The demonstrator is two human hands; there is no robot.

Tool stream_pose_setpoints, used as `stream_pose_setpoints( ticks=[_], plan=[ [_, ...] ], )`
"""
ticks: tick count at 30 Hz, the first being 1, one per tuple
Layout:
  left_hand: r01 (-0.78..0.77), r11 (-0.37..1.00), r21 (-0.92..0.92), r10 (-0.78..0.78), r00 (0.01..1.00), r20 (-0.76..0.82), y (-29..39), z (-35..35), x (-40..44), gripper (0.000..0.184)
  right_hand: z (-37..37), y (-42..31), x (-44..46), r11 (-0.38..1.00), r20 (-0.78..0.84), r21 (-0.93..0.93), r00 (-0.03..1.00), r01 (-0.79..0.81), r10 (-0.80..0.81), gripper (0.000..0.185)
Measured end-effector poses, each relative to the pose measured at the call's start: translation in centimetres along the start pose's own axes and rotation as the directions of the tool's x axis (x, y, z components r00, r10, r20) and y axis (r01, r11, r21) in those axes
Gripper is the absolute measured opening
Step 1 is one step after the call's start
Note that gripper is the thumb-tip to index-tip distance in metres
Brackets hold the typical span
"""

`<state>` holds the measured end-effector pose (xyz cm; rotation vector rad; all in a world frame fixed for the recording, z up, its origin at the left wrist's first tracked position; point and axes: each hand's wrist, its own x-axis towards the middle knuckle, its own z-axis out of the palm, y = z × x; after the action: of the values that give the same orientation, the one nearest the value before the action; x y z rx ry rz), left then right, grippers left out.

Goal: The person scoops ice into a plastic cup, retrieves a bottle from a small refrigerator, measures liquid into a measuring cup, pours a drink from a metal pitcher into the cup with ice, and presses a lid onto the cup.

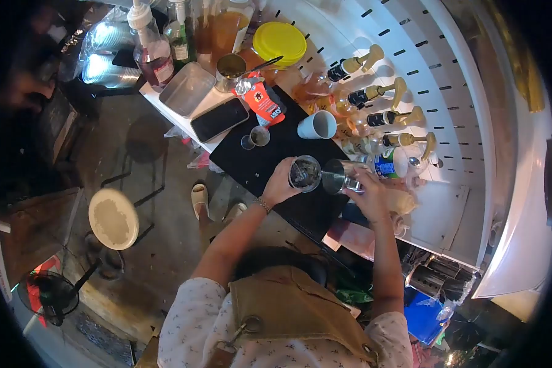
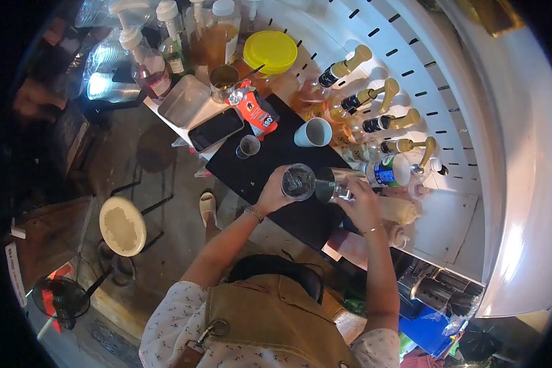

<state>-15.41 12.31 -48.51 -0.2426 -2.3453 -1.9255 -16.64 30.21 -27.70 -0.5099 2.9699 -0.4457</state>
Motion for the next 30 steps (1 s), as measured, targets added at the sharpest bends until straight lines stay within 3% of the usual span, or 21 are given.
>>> stream_pose_setpoints(
  ticks=[3, 9, 19, 22, 25, 27, 28, 30],
  plan=[
    [-0.001, 1.000, -0.003, 0.001, 1.000, -0.005, 0.3, -0.1, 0.2, 0.076, 0.5, -0.9, 0.2, 0.988, 0.001, -0.139, 0.998, 0.065, -0.066, 0.036],
    [0.000, 0.999, -0.042, 0.000, 1.000, 0.012, 0.0, -0.2, 0.2, 0.076, 0.1, -4.2, 0.9, 0.933, 0.134, -0.354, 0.991, 0.069, -0.023, 0.035],
    [0.018, 0.995, -0.101, -0.011, 0.998, 0.067, -0.4, -0.5, -0.1, 0.081, -0.1, -8.0, 1.4, 0.833, 0.157, -0.509, 0.975, 0.215, -0.156, 0.035],
    [-0.031, 0.998, -0.050, 0.032, 0.999, 0.018, 0.2, -0.5, 0.2, 0.081, -0.4, -8.1, 1.3, 0.875, 0.200, -0.455, 0.976, 0.165, -0.080, 0.034],
    [0.004, 0.999, -0.032, -0.003, 0.999, 0.047, 0.1, -0.3, 0.4, 0.079, -0.2, -5.6, 0.6, 0.943, 0.061, -0.326, 0.997, 0.064, -0.046, 0.034],
    [0.006, 1.000, -0.031, -0.004, 0.998, 0.056, -0.3, -0.4, 0.4, 0.078, -0.7, -4.1, 0.2, 0.989, 0.063, -0.039, 0.987, -0.145, 0.147, 0.038],
    [0.009, 0.999, -0.034, -0.007, 0.998, 0.068, -0.2, -0.5, 0.4, 0.077, -0.6, -2.9, -0.4, 0.989, 0.060, -0.035, 0.988, -0.143, 0.145, 0.038],
    [0.046, 0.997, -0.066, -0.042, 0.997, 0.061, -0.3, -1.2, 0.1, 0.078, 0.8, 0.0, -1.9, 0.879, -0.051, 0.409, 0.955, -0.246, 0.291, 0.042]
  ],
)
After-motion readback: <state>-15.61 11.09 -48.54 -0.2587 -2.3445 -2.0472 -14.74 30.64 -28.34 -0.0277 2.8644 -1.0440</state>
